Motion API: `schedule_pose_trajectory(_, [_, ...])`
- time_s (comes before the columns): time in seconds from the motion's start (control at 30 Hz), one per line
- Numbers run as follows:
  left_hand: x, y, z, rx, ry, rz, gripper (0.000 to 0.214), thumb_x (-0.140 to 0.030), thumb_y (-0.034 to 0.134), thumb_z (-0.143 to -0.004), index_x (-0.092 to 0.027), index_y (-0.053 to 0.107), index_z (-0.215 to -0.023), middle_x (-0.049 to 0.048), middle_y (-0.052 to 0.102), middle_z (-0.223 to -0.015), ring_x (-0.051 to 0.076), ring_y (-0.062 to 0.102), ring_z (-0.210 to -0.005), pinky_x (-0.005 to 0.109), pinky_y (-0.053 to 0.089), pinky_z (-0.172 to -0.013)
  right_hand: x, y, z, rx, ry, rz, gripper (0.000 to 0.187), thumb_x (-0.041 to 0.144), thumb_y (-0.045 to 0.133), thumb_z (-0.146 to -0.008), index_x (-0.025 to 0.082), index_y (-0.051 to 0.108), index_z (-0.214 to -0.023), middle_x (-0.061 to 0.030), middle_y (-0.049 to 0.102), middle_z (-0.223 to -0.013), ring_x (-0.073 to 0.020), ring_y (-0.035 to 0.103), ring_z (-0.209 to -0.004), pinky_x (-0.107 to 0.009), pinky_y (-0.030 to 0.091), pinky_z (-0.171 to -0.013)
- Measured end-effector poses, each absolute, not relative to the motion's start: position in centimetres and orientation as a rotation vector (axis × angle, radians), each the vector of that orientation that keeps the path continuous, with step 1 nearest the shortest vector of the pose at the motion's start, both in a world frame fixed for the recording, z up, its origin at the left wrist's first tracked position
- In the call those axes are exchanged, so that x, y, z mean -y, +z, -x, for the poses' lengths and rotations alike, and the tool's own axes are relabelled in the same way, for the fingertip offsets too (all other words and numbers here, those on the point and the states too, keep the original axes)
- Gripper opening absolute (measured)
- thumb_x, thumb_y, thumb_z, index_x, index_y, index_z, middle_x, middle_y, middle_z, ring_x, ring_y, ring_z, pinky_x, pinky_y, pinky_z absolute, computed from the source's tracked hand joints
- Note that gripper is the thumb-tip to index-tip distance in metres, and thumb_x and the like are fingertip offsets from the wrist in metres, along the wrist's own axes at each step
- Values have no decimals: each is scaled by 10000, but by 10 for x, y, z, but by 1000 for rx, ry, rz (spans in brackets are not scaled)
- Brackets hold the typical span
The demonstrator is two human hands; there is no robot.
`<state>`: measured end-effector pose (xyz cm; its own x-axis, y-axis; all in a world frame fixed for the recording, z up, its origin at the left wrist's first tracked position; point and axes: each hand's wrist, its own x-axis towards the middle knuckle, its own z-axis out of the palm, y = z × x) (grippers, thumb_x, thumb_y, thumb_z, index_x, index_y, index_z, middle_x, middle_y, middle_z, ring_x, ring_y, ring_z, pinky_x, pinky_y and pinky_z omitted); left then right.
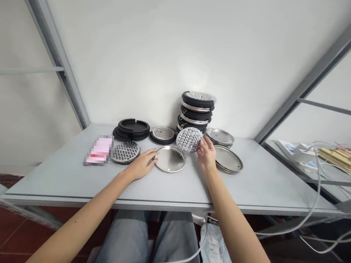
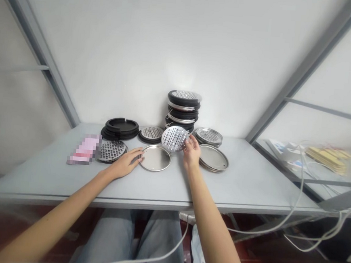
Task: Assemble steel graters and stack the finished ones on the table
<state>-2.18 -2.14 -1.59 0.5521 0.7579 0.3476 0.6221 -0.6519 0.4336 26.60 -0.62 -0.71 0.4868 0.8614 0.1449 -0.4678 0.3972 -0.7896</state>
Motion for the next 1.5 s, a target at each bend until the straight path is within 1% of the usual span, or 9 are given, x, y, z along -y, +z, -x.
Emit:
schedule_pose_trajectory(0.13, [22,-15,21,-1151,772,-2527,366,-348,389,-972,-174,566,-1241,111,495,-1408,236,473,-1297,404,360,-1109,7,-5,-268,542,970,757,521,250,805,-553,276,605,-1034,21,678,-981,-117,631,-790,-236,481,-658])
schedule_pose_trajectory(0.27, [24,-14,20,-1104,778,-2555,380,-396,503,-917,-164,581,-1207,121,537,-1362,253,501,-1265,400,371,-1099,10,-5,-259,656,1065,783,470,254,820,-547,263,638,-981,9,689,-992,-122,630,-795,-231,476,-645])
schedule_pose_trajectory(0.5, [27,-9,21,-1113,766,-2494,613,-443,556,-885,-207,367,-1418,97,515,-1388,269,509,-1242,418,400,-1060,11,-12,-246,854,1248,977,460,285,842,-540,216,681,-965,-40,719,-1013,-173,652,-858,-246,490,-643])
schedule_pose_trajectory(0.8, [28,-8,20,-1102,755,-2507,632,-471,543,-892,-235,348,-1445,87,489,-1417,270,479,-1279,403,368,-1083,8,-22,-245,1098,1125,1081,378,314,804,-603,191,716,-949,-80,747,-957,-225,684,-932,-359,526,-863])
schedule_pose_trajectory(0.93, [27,-9,20,-1131,757,-2493,683,-471,564,-880,-228,312,-1466,96,507,-1396,271,492,-1262,406,389,-1066,7,-23,-244,1187,1003,1193,334,315,768,-624,170,731,-922,-95,751,-923,-249,692,-917,-394,523,-889])
schedule_pose_trajectory(1.03, [26,-11,21,-1103,755,-2530,576,-467,544,-897,-233,428,-1410,83,513,-1394,255,490,-1265,401,373,-1086,8,-23,-244,1300,843,1306,282,308,713,-665,157,744,-901,-96,751,-910,-251,692,-893,-401,517,-888])
schedule_pose_trajectory(1.17, [24,-16,21,-1128,752,-2562,426,-479,524,-905,-220,631,-1226,101,539,-1365,269,509,-1247,421,391,-1075,12,-23,-243,1442,638,1390,209,304,646,-732,186,761,-860,-71,752,-895,-242,685,-847,-408,507,-880])
schedule_pose_trajectory(1.27, [22,-19,21,-1106,756,-2581,412,-472,518,-912,-211,655,-1199,113,538,-1365,270,507,-1253,432,391,-1077,15,-24,-240,1551,537,1392,195,295,614,-770,228,768,-868,-51,752,-888,-250,680,-813,-409,502,-851])
schedule_pose_trajectory(1.5, [23,-16,21,-1080,722,-2617,395,-444,490,-932,-230,641,-1227,108,526,-1356,275,490,-1252,456,379,-1079,19,-23,-239,1709,259,1427,219,307,570,-815,242,766,-888,-57,743,-924,-267,624,-959,-398,431,-931])
